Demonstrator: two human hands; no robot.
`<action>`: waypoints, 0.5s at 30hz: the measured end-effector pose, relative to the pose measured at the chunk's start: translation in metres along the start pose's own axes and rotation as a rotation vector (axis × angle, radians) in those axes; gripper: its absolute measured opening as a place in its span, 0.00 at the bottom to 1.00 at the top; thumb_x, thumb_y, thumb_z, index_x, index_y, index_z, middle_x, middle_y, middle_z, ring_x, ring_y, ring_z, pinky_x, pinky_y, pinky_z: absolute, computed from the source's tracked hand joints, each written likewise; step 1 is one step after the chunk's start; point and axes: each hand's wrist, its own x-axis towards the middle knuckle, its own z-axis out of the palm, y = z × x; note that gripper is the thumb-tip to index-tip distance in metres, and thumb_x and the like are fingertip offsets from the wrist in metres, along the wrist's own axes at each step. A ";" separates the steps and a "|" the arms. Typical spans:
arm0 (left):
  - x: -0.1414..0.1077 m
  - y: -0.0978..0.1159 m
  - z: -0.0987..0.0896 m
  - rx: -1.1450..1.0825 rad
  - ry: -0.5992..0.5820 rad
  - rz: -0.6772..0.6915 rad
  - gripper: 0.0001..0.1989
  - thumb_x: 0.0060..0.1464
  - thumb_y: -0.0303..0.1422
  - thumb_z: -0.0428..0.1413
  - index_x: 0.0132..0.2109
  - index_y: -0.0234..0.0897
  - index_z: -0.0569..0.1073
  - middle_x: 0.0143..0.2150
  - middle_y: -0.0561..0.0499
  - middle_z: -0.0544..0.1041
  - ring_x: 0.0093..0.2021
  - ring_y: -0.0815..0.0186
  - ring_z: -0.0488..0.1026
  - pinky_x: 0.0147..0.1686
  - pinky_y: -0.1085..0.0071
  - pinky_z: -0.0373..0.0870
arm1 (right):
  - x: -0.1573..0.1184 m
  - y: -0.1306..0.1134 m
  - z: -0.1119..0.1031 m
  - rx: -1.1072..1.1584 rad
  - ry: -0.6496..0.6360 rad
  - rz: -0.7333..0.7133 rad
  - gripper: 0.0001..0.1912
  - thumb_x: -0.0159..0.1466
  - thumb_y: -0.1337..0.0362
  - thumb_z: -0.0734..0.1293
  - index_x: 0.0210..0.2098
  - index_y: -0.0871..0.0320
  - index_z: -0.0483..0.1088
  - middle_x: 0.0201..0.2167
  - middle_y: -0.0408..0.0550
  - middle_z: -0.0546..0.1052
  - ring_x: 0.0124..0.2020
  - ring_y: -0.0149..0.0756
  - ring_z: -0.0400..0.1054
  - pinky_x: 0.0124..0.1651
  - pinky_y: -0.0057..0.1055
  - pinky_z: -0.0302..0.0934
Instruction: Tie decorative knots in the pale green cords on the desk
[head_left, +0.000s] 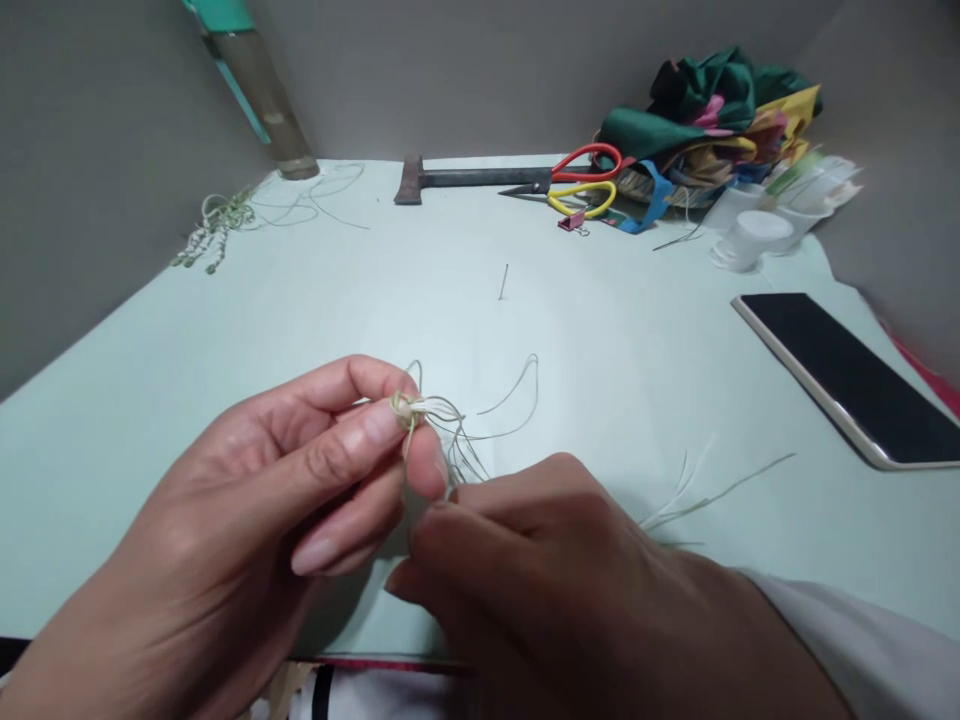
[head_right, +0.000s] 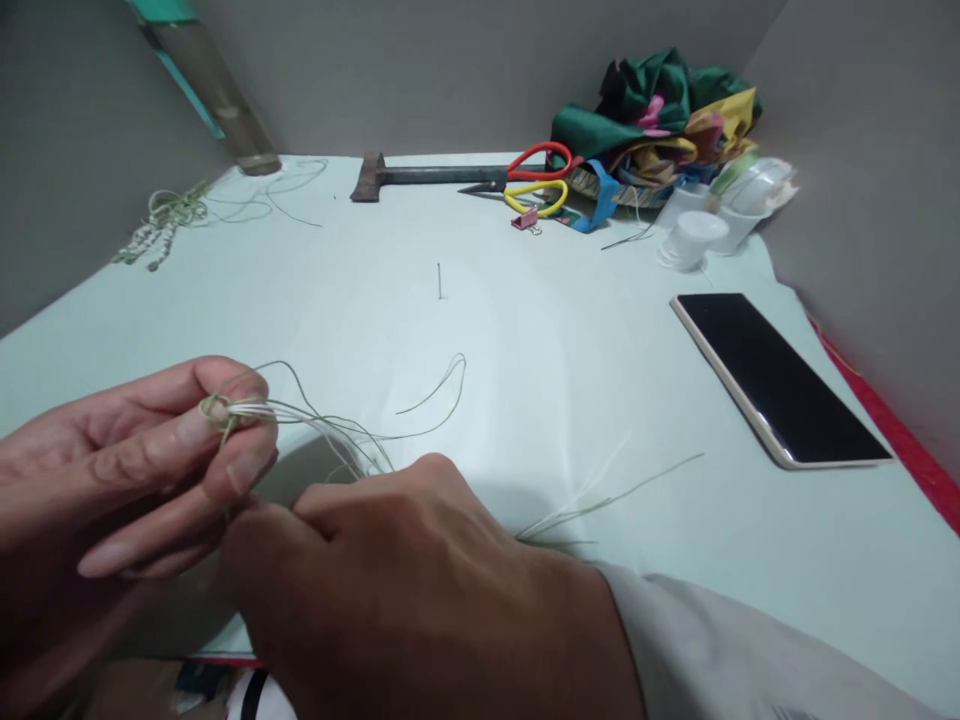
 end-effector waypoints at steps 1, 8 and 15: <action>0.001 0.001 0.001 -0.003 -0.012 -0.002 0.10 0.56 0.41 0.74 0.38 0.43 0.84 0.16 0.57 0.62 0.25 0.69 0.69 0.19 0.86 0.61 | -0.002 -0.001 0.001 -0.020 -0.010 0.008 0.09 0.69 0.69 0.72 0.41 0.45 0.74 0.24 0.32 0.77 0.19 0.29 0.62 0.21 0.26 0.57; 0.002 0.005 0.004 0.020 -0.019 -0.013 0.12 0.55 0.41 0.74 0.35 0.41 0.83 0.17 0.59 0.65 0.18 0.77 0.54 0.18 0.86 0.60 | 0.002 -0.003 0.004 -0.037 -0.085 -0.083 0.10 0.66 0.71 0.69 0.39 0.46 0.73 0.21 0.32 0.72 0.18 0.29 0.57 0.23 0.29 0.55; 0.001 0.001 -0.002 -0.016 -0.081 -0.066 0.10 0.58 0.42 0.72 0.37 0.42 0.83 0.21 0.59 0.61 0.20 0.76 0.55 0.19 0.85 0.59 | 0.010 0.001 0.007 -0.043 0.014 -0.196 0.14 0.65 0.76 0.61 0.26 0.54 0.64 0.21 0.35 0.69 0.19 0.29 0.52 0.18 0.36 0.40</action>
